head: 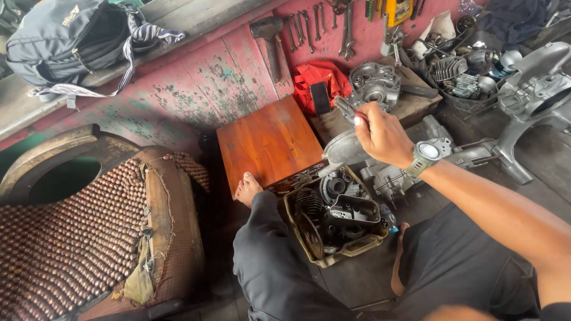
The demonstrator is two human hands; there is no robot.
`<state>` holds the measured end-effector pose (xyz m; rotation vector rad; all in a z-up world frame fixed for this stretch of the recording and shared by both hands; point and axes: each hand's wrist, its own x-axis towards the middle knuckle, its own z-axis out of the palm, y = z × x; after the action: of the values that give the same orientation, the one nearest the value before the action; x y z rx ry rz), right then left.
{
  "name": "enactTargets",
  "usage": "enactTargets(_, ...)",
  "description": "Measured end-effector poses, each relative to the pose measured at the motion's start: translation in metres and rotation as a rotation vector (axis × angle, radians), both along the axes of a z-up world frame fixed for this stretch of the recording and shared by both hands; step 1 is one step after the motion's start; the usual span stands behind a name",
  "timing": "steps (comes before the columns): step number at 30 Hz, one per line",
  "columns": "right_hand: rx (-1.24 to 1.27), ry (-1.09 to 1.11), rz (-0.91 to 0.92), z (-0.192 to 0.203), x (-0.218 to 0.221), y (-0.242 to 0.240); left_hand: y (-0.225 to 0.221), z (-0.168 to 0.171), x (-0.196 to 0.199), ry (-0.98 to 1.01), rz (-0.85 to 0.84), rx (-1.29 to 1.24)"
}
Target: Using a hand scraper to remove old gasket material or residue from the mating surfaces of a motorcycle engine casing.
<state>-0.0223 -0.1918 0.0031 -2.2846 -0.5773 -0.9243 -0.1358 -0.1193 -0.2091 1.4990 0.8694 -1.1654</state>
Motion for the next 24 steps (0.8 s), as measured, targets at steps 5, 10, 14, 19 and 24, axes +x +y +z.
enactTargets(5,-0.1,-0.051,-0.046,-0.016,-0.002,-0.007,0.128,-0.006,0.131,-0.292,0.046,0.322)
enactTargets(10,-0.092,-0.067,-0.073,-0.013,-0.01,-0.011,0.2,-0.06,0.189,-0.585,0.057,0.625)
enactTargets(14,-0.106,-0.091,-0.095,-0.012,-0.015,-0.018,0.272,-0.094,0.245,-0.871,0.074,0.905)
enactTargets(19,-0.108,-0.105,-0.092,-0.004,-0.022,-0.02,0.292,-0.122,0.268,-1.021,0.076,1.068)
enactTargets(24,-0.099,-0.108,-0.121,-0.004,-0.027,-0.014,0.294,-0.111,0.258,-0.98,0.029,1.03)
